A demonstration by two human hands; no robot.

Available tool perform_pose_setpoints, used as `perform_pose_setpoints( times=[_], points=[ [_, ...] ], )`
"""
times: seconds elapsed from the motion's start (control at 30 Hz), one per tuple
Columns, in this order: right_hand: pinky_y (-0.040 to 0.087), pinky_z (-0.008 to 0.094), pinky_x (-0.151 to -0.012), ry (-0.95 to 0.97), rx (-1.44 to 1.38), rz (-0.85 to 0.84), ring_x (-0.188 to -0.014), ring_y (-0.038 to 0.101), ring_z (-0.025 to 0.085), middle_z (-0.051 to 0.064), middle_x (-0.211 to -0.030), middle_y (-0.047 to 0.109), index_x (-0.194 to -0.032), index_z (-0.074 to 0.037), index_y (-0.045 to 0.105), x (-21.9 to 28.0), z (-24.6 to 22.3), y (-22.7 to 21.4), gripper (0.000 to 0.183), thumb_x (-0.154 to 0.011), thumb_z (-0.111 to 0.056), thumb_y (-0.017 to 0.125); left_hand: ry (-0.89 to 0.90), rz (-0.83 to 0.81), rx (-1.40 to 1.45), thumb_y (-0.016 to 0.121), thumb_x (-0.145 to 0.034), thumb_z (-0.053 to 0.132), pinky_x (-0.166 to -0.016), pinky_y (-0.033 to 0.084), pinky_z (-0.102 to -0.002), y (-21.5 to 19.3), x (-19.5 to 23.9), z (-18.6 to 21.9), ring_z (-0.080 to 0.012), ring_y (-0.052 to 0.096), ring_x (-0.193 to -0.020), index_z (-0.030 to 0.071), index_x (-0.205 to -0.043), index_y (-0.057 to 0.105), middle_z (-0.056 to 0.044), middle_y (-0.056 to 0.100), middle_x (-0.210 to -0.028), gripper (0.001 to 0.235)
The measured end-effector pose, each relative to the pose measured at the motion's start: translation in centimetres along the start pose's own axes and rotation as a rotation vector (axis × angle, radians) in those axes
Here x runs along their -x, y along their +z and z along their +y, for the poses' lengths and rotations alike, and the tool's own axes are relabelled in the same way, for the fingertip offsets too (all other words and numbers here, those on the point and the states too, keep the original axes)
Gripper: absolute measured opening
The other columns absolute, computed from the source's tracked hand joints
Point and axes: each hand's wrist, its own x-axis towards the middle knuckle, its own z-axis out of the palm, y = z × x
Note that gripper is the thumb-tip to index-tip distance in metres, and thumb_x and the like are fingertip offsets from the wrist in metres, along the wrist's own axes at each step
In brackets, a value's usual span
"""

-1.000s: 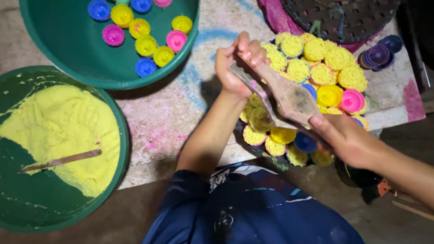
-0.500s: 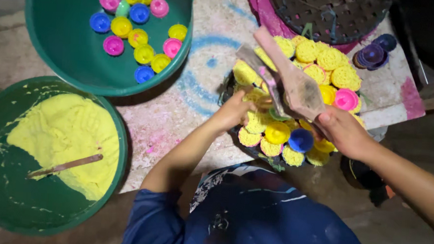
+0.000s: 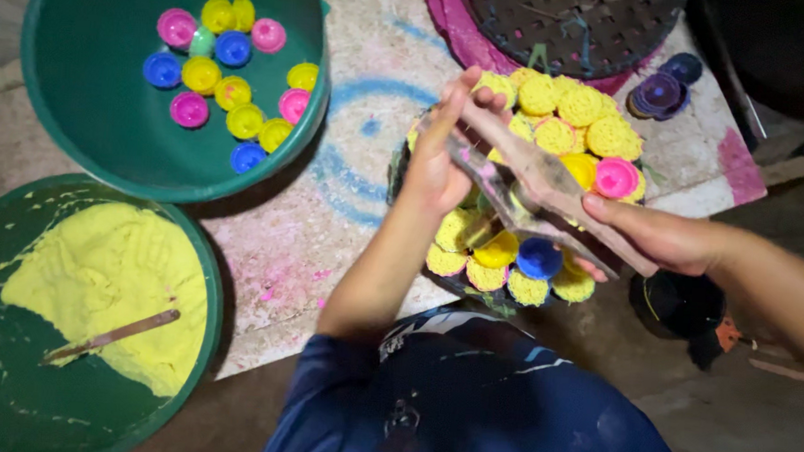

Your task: The person fills small colorful plastic molds with yellow paste using a handheld dispenser and a wooden stick. They repeatedly scoop paste from a green basin, load the dispenser, and press the paste into each mold arranged in a circular tray.

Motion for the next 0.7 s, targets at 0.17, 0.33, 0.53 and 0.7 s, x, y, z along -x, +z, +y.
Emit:
perform_pose_setpoints(
  times=[0.17, 0.33, 0.53, 0.7],
  points=[
    [0.049, 0.036, -0.057, 0.066, 0.310, 0.203, -0.058, 0.059, 0.021, 0.011, -0.066, 0.063, -0.092, 0.000, 0.069, 0.3, -2.8, 0.2, 0.075, -0.103, -0.065, 0.033, 0.104, 0.079, 0.244, 0.065, -0.104, 0.038, -0.097, 0.047, -0.040, 0.3, -2.7, -3.1, -0.0153, 0.056, -0.083, 0.015, -0.098, 0.055, 0.002, 0.054, -0.084, 0.025],
    [0.054, 0.038, -0.057, -0.047, 0.468, 0.363, -0.055, 0.065, 0.022, 0.011, -0.061, 0.065, -0.075, 0.003, 0.068, 0.1, -3.2, 0.6, 0.080, -0.099, -0.064, 0.031, 0.160, 0.183, 0.178, 0.061, -0.102, 0.040, -0.083, 0.046, -0.036, -1.5, -3.1, -3.0, -0.0114, 0.048, -0.069, 0.019, -0.087, 0.049, 0.006, 0.046, -0.072, 0.028],
    [0.055, 0.041, -0.062, 0.010, 0.669, 0.489, -0.060, 0.070, 0.026, 0.013, -0.062, 0.067, -0.080, 0.001, 0.071, -0.8, -3.0, 1.9, 0.073, -0.099, -0.059, 0.035, 0.203, 0.210, 0.164, 0.060, -0.098, 0.037, -0.079, 0.045, -0.036, -2.7, -3.2, -3.9, -0.0112, 0.045, -0.066, 0.020, -0.082, 0.046, 0.007, 0.044, -0.069, 0.027],
    [0.051, 0.044, -0.063, -0.305, 0.743, 0.525, -0.060, 0.067, 0.027, 0.012, -0.062, 0.065, -0.083, 0.000, 0.069, -1.6, -2.6, 2.5, 0.067, -0.103, -0.055, 0.034, 0.217, 0.154, 0.131, 0.060, -0.099, 0.036, -0.074, 0.045, -0.035, -2.7, -4.1, -2.4, -0.0103, 0.043, -0.063, 0.019, -0.081, 0.047, 0.007, 0.042, -0.068, 0.027]
  ],
)
